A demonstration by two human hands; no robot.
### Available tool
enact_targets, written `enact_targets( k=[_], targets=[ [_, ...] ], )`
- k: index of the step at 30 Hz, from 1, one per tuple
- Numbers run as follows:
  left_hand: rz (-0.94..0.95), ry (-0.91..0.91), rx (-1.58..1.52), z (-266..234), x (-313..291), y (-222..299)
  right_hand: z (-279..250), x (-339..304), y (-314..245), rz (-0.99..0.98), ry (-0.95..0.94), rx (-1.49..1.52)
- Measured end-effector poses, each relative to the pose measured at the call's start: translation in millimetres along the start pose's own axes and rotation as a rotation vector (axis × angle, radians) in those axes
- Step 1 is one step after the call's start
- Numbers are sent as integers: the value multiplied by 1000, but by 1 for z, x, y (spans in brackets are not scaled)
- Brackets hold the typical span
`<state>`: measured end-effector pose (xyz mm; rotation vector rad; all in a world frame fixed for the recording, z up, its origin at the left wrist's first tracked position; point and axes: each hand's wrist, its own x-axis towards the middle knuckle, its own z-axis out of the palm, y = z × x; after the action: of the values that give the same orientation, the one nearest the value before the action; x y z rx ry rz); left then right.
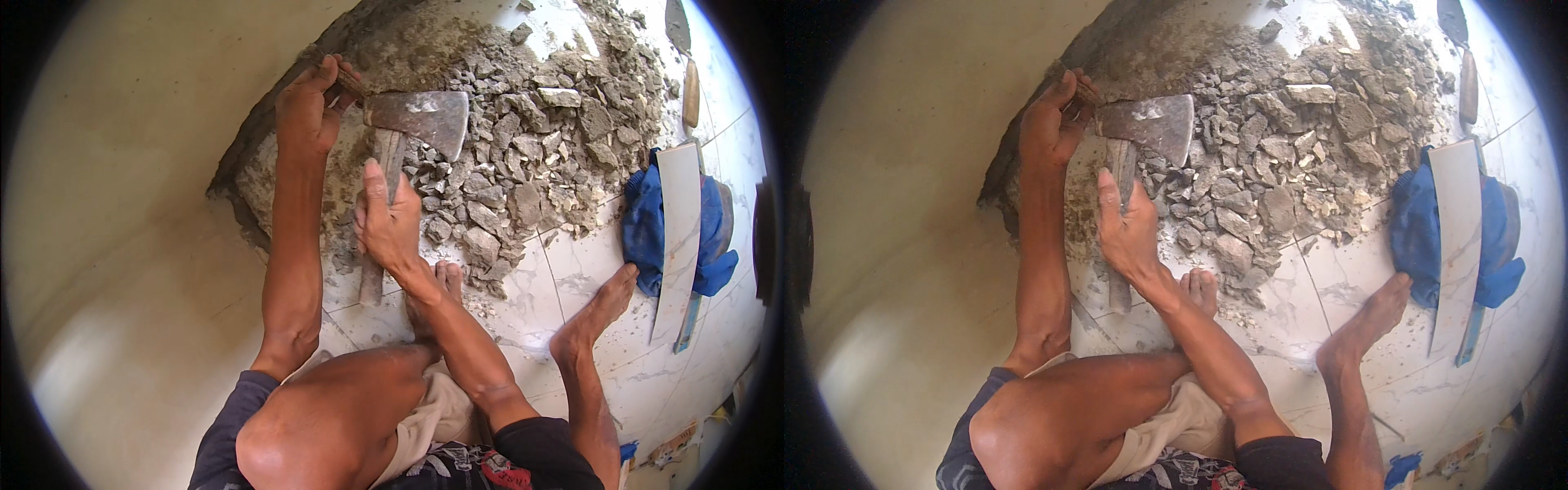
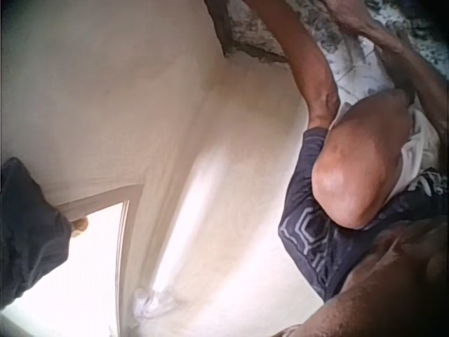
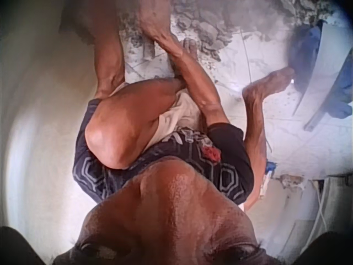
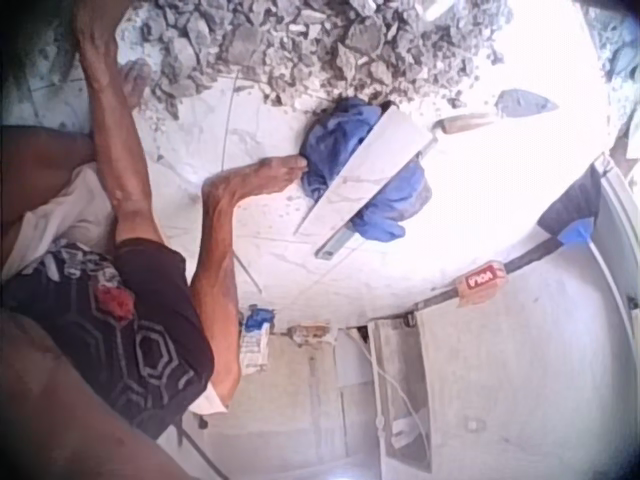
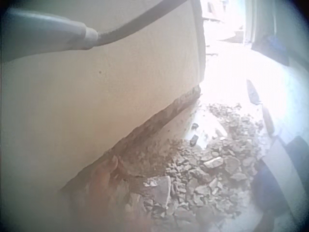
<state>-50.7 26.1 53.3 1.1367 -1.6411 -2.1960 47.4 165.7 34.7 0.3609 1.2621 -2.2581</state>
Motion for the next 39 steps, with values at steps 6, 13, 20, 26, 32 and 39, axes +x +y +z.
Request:
enact_targets(
  k=[6, 13, 20, 26, 32, 39],
  targets=[
    [-51, 15, -52, 2, 3, 6, -6, -2, -23, -295, 138, 474],
    [-69, 39, -12, 3, 2, -2, 15, 15, 17, -208, 147, -160],
    [-110, -3, -162, 4, 9, 4, 2, -17, -1, -354, 47, 705],
    [-75, 14, -211, 4, 13, 0, 12, 4, -2, -237, 177, -1],
    [-95, 31, -214, 4, 15, -3, 15, 25, 25, -592, 324, -171],
    [-72, 16, -192, 7, 11, 3, -13, 35, 39, -489, -317, 539]
  ],
)
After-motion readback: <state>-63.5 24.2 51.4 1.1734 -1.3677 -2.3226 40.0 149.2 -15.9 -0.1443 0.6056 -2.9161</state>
